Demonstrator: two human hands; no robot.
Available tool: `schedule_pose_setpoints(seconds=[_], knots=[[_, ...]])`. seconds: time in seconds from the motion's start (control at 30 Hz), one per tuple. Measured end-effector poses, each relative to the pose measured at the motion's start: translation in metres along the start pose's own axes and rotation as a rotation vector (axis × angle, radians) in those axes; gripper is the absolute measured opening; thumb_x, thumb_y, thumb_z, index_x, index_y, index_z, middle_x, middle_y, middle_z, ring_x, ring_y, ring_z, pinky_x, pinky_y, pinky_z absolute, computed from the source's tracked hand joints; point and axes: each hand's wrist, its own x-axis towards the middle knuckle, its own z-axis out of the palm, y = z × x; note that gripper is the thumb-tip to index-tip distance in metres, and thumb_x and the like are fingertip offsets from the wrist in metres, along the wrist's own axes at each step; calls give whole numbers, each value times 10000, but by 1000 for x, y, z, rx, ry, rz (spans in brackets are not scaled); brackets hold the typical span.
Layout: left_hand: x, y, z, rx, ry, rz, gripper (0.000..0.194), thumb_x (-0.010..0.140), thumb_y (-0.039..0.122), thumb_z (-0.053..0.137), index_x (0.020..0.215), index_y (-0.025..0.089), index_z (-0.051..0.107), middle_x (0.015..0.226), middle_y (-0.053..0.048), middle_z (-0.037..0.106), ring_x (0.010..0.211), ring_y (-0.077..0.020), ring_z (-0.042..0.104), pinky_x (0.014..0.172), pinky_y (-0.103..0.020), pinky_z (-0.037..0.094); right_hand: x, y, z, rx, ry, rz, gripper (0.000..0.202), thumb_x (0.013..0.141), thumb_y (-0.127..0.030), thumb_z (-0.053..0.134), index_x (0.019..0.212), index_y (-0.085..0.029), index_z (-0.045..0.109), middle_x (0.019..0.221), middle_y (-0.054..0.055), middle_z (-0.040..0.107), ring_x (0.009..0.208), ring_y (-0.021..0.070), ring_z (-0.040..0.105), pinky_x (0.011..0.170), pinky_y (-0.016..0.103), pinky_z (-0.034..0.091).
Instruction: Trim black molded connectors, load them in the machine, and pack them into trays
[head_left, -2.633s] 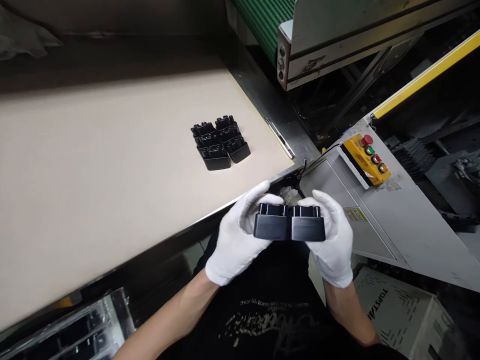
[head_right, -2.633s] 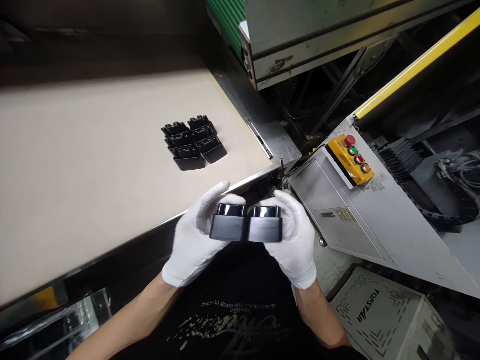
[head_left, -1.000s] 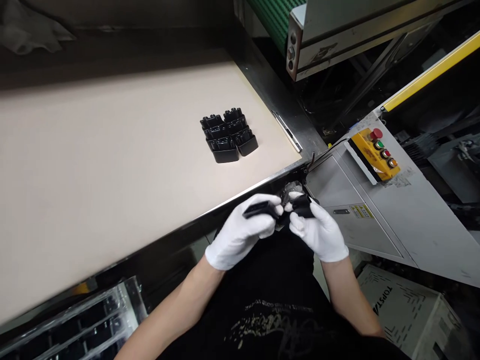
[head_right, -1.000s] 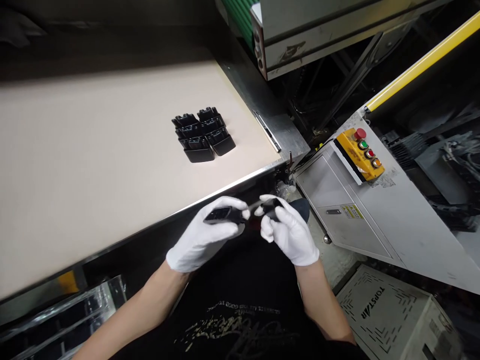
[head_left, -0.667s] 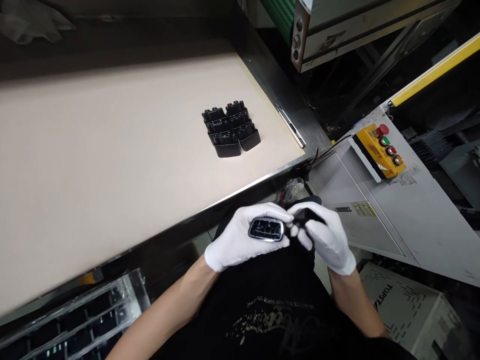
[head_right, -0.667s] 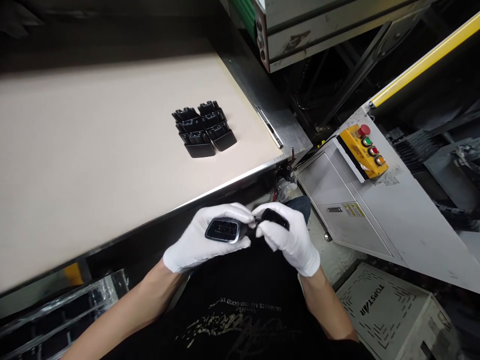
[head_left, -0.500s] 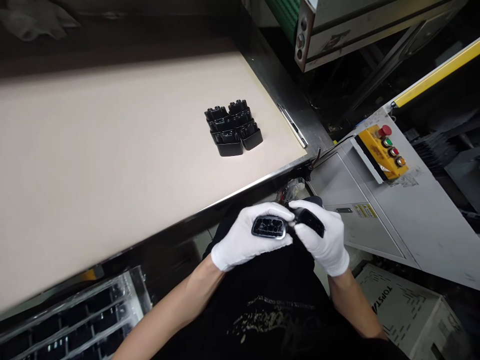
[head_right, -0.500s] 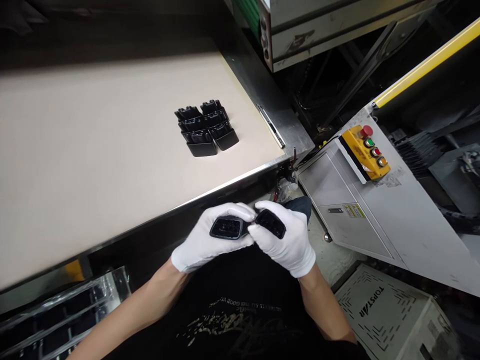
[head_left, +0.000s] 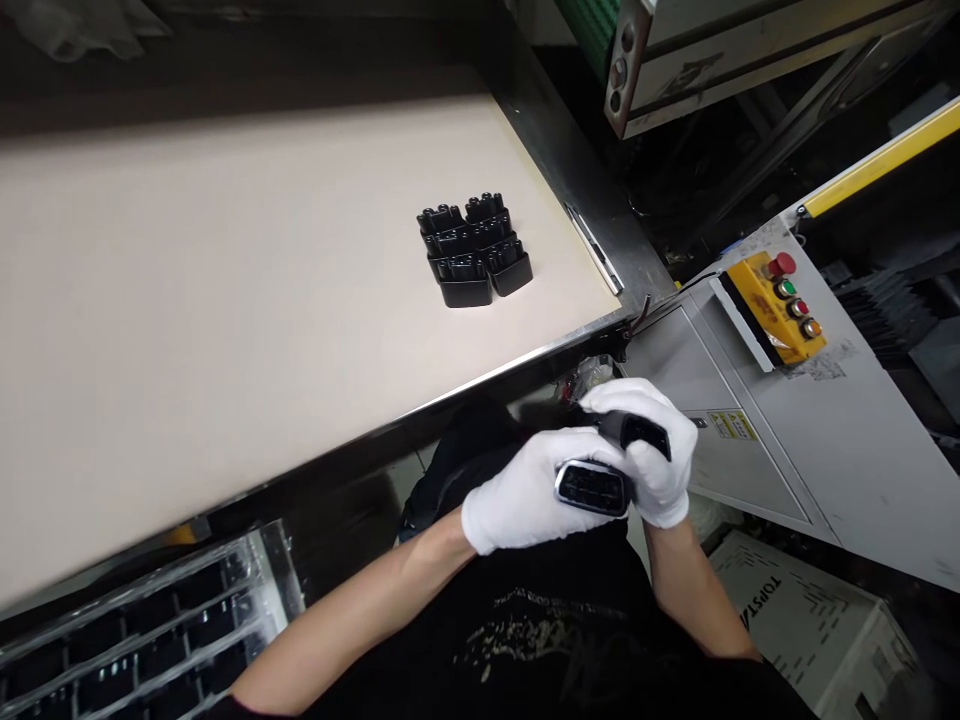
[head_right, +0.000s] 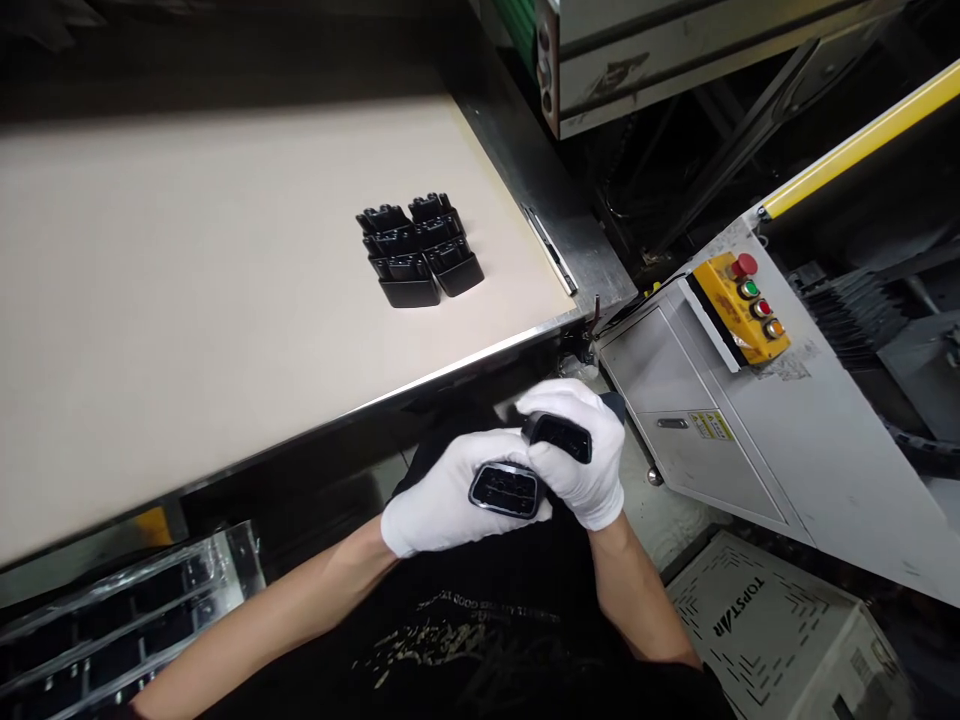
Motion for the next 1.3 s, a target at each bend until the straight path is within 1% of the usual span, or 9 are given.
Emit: schedule_pose_setpoints(seconds=[0.2,0.37,0.47,0.57,0.67,0.77,0.93,1.13,1.3], knots=[[5,2,8,-42,23,-61,204,770,185,877,948,152,781,817,-26,696,712,-141,634,686,-257,560,-9,4,13,534,6,278,334,887,-520,730,1084,-252,769,980,56,752,846,240,724,800,444,638],[4,4,10,-26,29,-69,242,803,149,852,1033,155,776,983,-60,774,867,-181,729,814,-283,601,-1,6,7,625,120,281,244,910,-454,727,1002,-229,754,833,24,720,753,195,703,710,364,608],[4,5,5,79,70,32,284,806,61,814,1063,172,765,1043,-42,778,923,-169,744,856,-267,601,4,1,-12,612,121,280,195,921,-394,716,945,-205,761,781,21,699,761,193,710,733,361,594],[4,5,-5,259,138,224,314,820,14,770,1084,184,753,1065,-39,771,965,-163,742,892,-269,600,-2,-11,-30,646,24,315,178,915,-378,697,956,-214,753,828,12,677,633,153,661,585,313,519],[3,1,-15,445,202,402,285,884,42,710,1127,190,729,1053,-65,763,983,-181,739,897,-312,611,-16,-32,-35,423,-95,290,92,896,-260,684,971,-248,734,873,2,685,598,137,638,554,311,495],[1,0,-23,593,239,488,294,915,74,680,1180,202,690,1075,-82,755,985,-197,736,893,-344,612,-27,-57,-24,-141,-218,175,302,818,-88,705,1061,-266,725,867,-15,737,720,151,709,673,308,559],[-3,3,-31,834,175,526,305,930,136,646,1229,195,643,1098,-85,754,962,-214,715,832,-355,585,-26,-68,5,-646,-443,-128,367,852,-186,699,1217,-214,674,733,-44,709,629,152,678,660,327,541],[-6,-1,-34,935,124,432,240,999,371,648,1154,188,669,1034,-76,760,868,-219,701,760,-367,559,-14,-61,9,-529,-598,82,187,765,-157,709,923,-244,658,650,-96,663,572,101,638,623,255,520],[-7,-2,-41,849,169,445,306,970,356,714,1220,195,645,1112,-84,751,970,-227,713,829,-363,577,-16,-60,11,-434,-523,100,333,760,-176,745,1069,-278,675,741,-95,711,631,95,681,673,223,553]])
